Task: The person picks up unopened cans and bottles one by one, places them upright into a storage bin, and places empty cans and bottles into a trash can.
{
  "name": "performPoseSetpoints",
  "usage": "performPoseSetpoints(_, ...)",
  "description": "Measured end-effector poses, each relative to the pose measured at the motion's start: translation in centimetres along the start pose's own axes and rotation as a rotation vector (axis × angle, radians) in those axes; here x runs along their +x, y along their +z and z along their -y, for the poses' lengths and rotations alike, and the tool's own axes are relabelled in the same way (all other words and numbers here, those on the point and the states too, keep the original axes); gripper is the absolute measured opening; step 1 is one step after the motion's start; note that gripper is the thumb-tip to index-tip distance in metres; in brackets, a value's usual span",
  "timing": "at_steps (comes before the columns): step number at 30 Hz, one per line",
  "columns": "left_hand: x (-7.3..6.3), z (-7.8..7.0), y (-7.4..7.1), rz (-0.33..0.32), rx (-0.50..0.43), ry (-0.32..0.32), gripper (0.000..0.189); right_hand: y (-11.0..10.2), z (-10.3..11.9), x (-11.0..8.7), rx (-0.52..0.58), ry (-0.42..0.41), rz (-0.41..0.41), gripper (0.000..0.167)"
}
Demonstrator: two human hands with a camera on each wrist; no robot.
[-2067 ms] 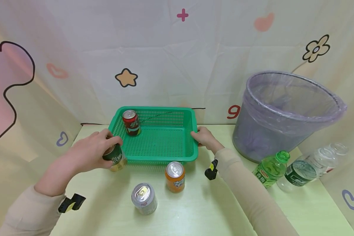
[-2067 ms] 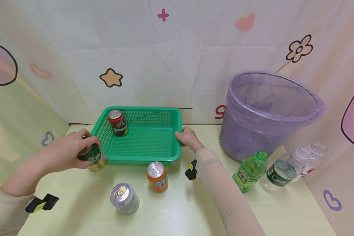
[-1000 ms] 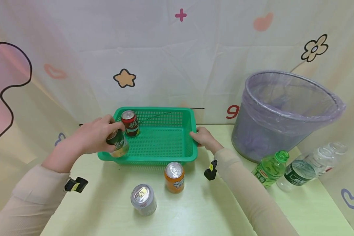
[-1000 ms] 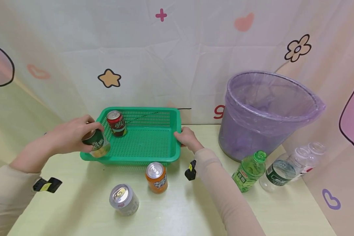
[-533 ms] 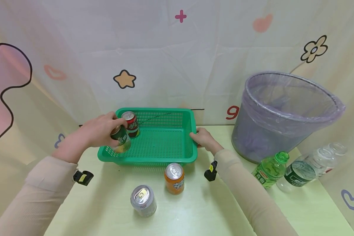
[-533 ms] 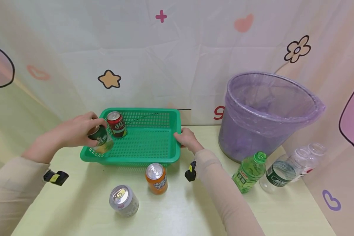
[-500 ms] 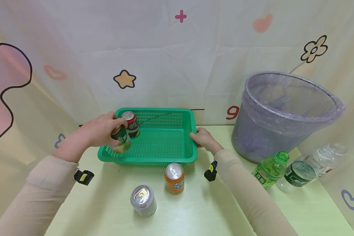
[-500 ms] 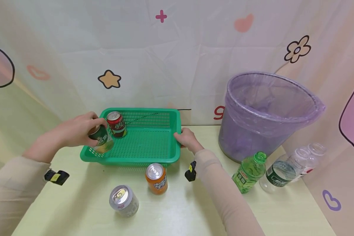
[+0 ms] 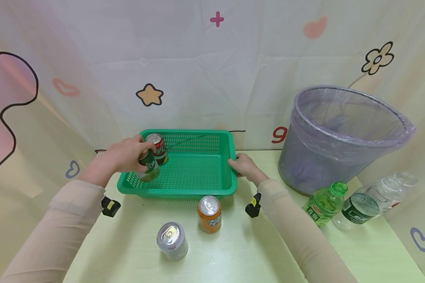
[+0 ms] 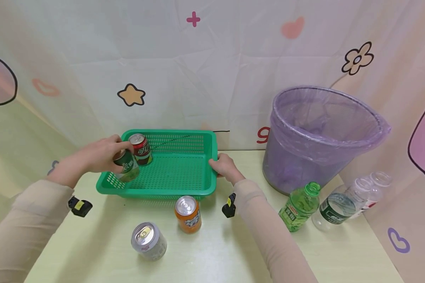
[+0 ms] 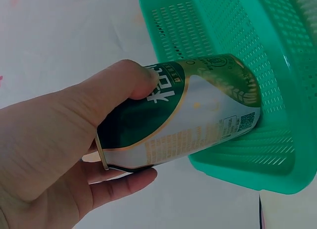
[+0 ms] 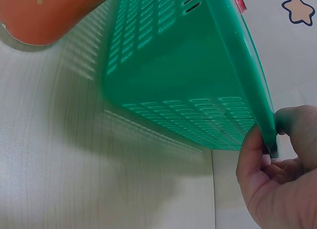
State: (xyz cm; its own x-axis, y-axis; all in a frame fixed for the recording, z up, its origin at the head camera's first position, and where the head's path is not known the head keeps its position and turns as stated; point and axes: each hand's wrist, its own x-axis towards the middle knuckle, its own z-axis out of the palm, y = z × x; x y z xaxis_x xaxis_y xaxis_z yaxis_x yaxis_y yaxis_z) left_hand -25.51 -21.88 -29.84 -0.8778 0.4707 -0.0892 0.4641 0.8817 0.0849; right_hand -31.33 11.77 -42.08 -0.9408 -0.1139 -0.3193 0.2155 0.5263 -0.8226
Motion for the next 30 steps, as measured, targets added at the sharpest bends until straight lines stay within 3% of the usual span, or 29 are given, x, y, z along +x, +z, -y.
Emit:
performPoseSetpoints(12, 1.9, 0.8, 1.4, 0.042, 0.023, -0.031, 0.043, 0.0, 0.0, -0.2, -0.004, -0.002, 0.001, 0.036)
performPoseSetpoints(30, 4.3, 0.8, 2.7, 0.131, 0.030, -0.057, 0.043, 0.0, 0.1, -0.2, 0.005, -0.005, -0.002, 0.038)
